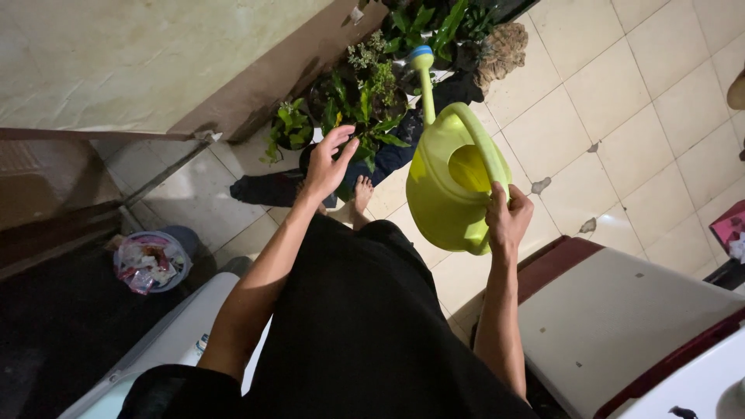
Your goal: The person carries a green watering can and waters several potted plants arranged on the floor. They pour water into each pot sequentially, then walk back toward the starting area.
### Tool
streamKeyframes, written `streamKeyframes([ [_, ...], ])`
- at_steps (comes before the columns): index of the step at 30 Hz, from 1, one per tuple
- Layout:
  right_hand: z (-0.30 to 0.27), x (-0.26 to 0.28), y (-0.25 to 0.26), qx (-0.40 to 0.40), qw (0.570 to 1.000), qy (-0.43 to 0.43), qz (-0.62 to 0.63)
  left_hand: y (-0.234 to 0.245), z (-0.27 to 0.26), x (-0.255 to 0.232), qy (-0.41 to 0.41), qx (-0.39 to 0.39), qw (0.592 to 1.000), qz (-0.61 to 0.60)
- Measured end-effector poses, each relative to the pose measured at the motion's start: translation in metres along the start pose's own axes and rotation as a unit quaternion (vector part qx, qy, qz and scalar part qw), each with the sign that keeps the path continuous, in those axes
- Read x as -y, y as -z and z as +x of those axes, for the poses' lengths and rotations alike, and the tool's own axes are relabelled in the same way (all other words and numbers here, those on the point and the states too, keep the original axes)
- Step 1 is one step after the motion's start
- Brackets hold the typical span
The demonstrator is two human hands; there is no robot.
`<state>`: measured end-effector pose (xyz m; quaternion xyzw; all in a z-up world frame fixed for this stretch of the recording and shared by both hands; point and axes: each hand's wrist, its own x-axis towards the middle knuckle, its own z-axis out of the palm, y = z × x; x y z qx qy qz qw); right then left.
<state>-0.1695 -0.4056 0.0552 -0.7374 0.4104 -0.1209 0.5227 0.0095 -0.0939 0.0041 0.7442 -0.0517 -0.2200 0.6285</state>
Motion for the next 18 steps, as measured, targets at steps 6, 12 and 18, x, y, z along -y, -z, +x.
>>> streamKeyframes([
  [6, -0.008, 0.013, -0.004, 0.006, 1.000, -0.005, -0.022, 0.002, 0.000, 0.002, 0.004, -0.001, 1.000, 0.006],
  [12, -0.011, -0.003, -0.003, 0.008, 0.999, -0.016, -0.040, 0.002, -0.003, 0.004, 0.001, 0.001, 1.000, 0.001],
  [18, -0.018, -0.004, 0.000, 0.016, 0.998, -0.025, -0.051, 0.000, -0.003, 0.011, 0.000, 0.001, 1.000, -0.005],
])
